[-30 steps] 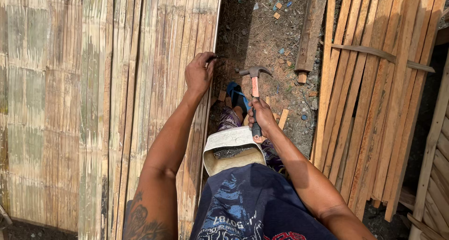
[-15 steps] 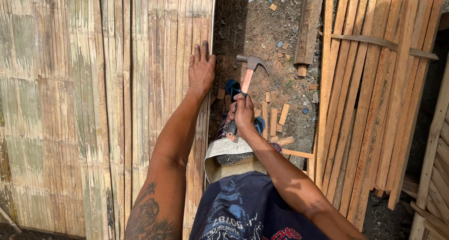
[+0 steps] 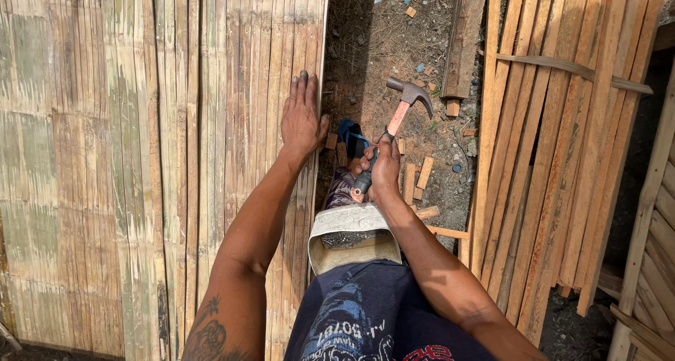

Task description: The person uses a hammer to drive nails into a large bamboo panel. They also use a machete to cut a wire and a hand saw to trim a bamboo strip. The work is performed outdoors on a dirt ground with scattered wood pieces.

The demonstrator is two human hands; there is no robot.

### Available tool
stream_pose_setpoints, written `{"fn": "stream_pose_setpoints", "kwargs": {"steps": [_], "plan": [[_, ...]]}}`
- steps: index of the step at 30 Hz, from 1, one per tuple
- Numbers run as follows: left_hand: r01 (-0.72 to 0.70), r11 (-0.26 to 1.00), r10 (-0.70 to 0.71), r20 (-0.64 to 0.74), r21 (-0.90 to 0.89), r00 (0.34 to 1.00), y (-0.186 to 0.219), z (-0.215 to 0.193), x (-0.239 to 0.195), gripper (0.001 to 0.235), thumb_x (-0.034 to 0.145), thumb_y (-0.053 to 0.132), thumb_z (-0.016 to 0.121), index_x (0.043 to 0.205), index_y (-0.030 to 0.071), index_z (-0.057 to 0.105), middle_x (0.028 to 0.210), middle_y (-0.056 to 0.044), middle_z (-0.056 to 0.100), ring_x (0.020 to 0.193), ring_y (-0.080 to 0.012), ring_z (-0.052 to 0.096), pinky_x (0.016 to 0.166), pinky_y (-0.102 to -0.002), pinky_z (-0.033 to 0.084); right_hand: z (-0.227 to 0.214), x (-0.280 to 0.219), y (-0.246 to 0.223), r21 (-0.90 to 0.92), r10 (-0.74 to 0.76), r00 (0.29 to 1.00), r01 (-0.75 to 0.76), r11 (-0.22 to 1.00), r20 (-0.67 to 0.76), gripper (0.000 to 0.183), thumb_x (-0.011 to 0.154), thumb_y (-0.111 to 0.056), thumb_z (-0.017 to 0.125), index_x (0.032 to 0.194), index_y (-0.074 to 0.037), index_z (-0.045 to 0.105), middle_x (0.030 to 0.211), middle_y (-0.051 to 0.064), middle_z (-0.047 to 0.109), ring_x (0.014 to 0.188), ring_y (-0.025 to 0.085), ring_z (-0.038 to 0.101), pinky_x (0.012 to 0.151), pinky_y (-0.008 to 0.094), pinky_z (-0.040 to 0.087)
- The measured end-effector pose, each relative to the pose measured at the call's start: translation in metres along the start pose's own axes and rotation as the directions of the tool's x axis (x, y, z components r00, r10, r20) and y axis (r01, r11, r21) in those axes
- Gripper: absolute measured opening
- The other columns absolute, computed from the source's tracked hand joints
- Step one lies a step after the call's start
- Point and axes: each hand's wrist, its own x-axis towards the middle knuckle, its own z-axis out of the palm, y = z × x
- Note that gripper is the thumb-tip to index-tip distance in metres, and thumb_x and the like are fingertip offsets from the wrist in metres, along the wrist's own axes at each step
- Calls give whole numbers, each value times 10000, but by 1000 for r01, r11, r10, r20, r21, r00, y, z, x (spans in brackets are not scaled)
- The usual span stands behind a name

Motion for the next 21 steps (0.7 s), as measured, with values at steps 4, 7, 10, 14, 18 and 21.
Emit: {"fn": "stream_pose_setpoints", "kwargs": {"steps": [4,7,10,14,18,21], "plan": [[-90,996,92,-92,20,992,-6,3,-36,1015,856,273,735,1642,93,119,1719,-150,128,1586,-325,99,1277,-476,181,10,-2,2,-283,278,938,-214,935,207,162,1074,-259,383,1047,-116,454,679,24,441,496,142,432,466,362,452],[-114,993,108,-135,-32,985,-6,5,-41,979,852,220,716,1653,93,168,1725,-140,156,1597,-324,132,1286,-472,185,6,-7,-6,-171,199,965,-170,970,170,257,1120,-329,398,1080,-89,480,709,10,463,526,116,442,485,325,441],[-129,990,117,-171,-64,978,-6,3,-38,954,850,200,717,1644,92,197,1716,-141,185,1585,-333,153,1268,-486,181,9,-16,-9,50,-162,985,159,986,55,231,1104,-327,364,1106,-115,457,734,3,458,551,115,461,501,321,456],[-164,981,139,-212,-106,967,-8,1,-39,930,853,197,719,1638,101,230,1707,-132,224,1596,-319,181,1280,-480,180,24,-14,1,-55,117,992,-114,992,39,176,1089,-284,367,1074,-121,430,726,12,459,526,130,452,482,345,458],[-172,978,142,-221,-121,965,-11,-2,-39,935,830,192,710,1636,93,246,1703,-141,255,1589,-307,194,1285,-467,178,30,-11,2,-79,75,986,-63,995,150,221,1123,-304,361,1083,-103,444,733,11,452,537,120,445,496,339,451],[-146,987,131,-202,-60,970,-9,3,-36,943,818,182,706,1631,68,242,1689,-172,247,1565,-320,194,1259,-470,174,28,-12,4,122,-132,989,139,983,-69,210,1111,-311,313,1071,-124,401,740,13,463,564,129,469,534,355,489]]}}
